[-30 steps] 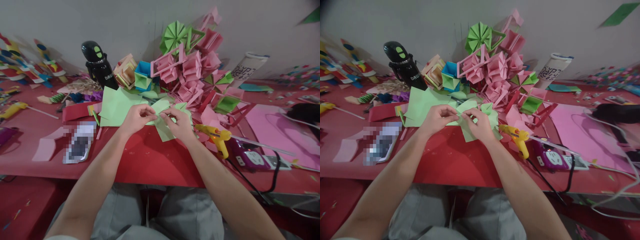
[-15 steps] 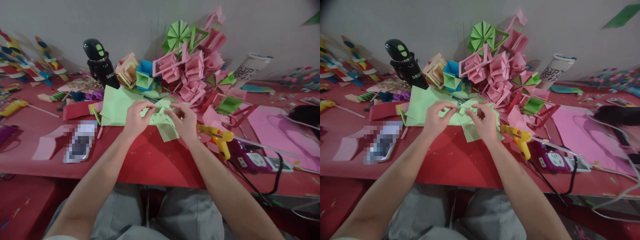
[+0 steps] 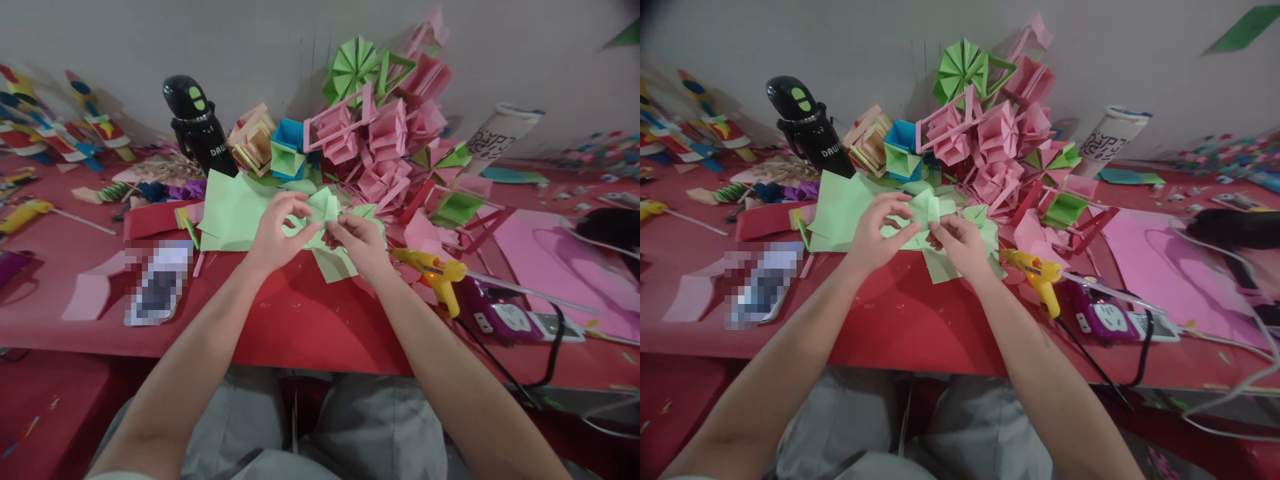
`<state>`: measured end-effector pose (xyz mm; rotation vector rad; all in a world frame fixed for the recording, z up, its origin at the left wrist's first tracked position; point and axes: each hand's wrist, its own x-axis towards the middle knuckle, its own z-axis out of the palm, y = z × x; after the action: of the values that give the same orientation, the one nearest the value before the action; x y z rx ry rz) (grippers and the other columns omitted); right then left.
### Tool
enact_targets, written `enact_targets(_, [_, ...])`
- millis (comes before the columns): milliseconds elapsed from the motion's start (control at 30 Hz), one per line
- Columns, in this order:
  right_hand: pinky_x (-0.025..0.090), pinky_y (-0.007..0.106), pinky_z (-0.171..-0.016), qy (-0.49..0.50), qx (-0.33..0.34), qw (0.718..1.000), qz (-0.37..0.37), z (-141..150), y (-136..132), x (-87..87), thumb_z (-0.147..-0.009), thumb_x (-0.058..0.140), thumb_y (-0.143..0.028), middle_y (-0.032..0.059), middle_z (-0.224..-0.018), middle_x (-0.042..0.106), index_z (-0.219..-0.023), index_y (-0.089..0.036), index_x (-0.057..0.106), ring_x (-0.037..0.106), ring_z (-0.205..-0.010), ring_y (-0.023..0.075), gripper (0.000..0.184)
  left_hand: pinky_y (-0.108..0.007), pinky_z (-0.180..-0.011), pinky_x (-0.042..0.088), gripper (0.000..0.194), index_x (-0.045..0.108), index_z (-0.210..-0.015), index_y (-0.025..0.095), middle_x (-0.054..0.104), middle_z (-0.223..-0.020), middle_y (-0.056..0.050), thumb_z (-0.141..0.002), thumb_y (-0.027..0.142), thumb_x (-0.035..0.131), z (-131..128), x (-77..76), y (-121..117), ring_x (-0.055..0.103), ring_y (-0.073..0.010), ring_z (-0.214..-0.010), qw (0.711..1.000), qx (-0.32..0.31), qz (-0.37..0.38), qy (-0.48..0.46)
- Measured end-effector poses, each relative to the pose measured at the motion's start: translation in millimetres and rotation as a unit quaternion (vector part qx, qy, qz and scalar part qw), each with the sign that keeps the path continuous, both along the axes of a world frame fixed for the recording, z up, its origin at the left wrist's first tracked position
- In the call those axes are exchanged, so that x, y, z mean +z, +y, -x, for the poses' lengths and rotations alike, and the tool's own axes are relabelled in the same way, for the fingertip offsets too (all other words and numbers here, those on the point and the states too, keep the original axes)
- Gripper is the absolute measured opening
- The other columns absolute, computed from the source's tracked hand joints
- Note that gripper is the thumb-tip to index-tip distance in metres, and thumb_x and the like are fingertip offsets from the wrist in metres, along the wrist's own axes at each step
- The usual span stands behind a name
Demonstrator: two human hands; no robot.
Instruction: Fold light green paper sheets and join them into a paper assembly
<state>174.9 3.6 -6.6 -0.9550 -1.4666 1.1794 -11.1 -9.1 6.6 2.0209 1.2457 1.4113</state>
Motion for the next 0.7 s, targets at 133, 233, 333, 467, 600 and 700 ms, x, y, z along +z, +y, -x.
enact_targets(133, [0.054, 0.03, -0.066, -0.058, 0.013, 0.997, -0.041, 0, -1, -3.1, -0.083, 0.071, -0.054, 0.0024, -0.071, 0.066, -0.074, -0.02, 0.064, 0.062, -0.069, 0.0144, 0.036, -0.029, -0.076, 0.058, 0.026, 0.057, -0.105, 0.021, 0.066, -0.118, -0.008, -0.085, 0.03, 0.072, 5, -1.8, 8, 0.068, -0.0179, -0.099, 0.993, -0.01, 0.054, -0.105])
enact_targets(233, [0.054, 0.029, -0.069, -0.04, -0.026, 0.996, -0.07, 2, -1, -4.9, -0.081, 0.076, -0.044, 0.0025, -0.087, 0.067, -0.088, -0.02, 0.064, 0.064, -0.08, 0.0148, 0.028, -0.028, -0.077, 0.058, 0.025, 0.06, -0.107, 0.021, 0.068, -0.106, -0.006, -0.085, 0.025, 0.071, 5, -4.7, 10, 0.067, -0.0191, -0.101, 0.993, -0.019, 0.058, -0.103])
enact_targets(333, [0.055, 0.029, -0.07, -0.005, -0.061, 0.994, -0.094, 2, 0, -5.0, -0.078, 0.078, -0.037, 0.0032, -0.097, 0.067, -0.097, -0.022, 0.062, 0.065, -0.087, 0.0153, 0.028, -0.03, -0.081, 0.058, 0.027, 0.065, -0.112, 0.022, 0.069, -0.109, -0.007, -0.085, 0.023, 0.071, 2, -7.0, 9, 0.068, -0.0192, -0.101, 0.995, -0.027, 0.055, -0.079])
enact_targets(467, [0.052, 0.028, -0.068, -0.006, -0.073, 0.993, -0.097, 1, 1, -4.1, -0.079, 0.077, -0.035, 0.003, -0.096, 0.066, -0.095, -0.023, 0.062, 0.064, -0.089, 0.0155, 0.025, -0.031, -0.079, 0.058, 0.035, 0.068, -0.122, 0.025, 0.069, -0.119, -0.007, -0.087, 0.024, 0.068, -1, -11.1, 8, 0.069, -0.0162, -0.089, 0.995, -0.042, 0.064, -0.061])
enact_targets(600, [0.052, 0.028, -0.069, -0.005, -0.074, 0.993, -0.097, 0, 0, -3.1, -0.078, 0.077, -0.033, 0.0026, -0.098, 0.067, -0.095, -0.023, 0.062, 0.064, -0.089, 0.0148, 0.025, -0.029, -0.077, 0.057, 0.04, 0.068, -0.129, 0.027, 0.069, -0.118, -0.007, -0.09, 0.025, 0.066, 0, -15.3, 10, 0.067, -0.0168, -0.092, 0.997, -0.044, 0.046, -0.052])
enact_targets(700, [0.053, 0.029, -0.071, -0.008, -0.076, 0.993, -0.091, -1, 0, -2.3, -0.078, 0.076, -0.034, 0.0033, -0.1, 0.068, -0.096, -0.023, 0.063, 0.064, -0.089, 0.0152, 0.024, -0.027, -0.074, 0.055, 0.04, 0.067, -0.132, 0.029, 0.07, -0.112, -0.006, -0.092, 0.027, 0.064, 1, -15.6, 10, 0.066, -0.0162, -0.091, 0.998, -0.037, 0.028, -0.03])
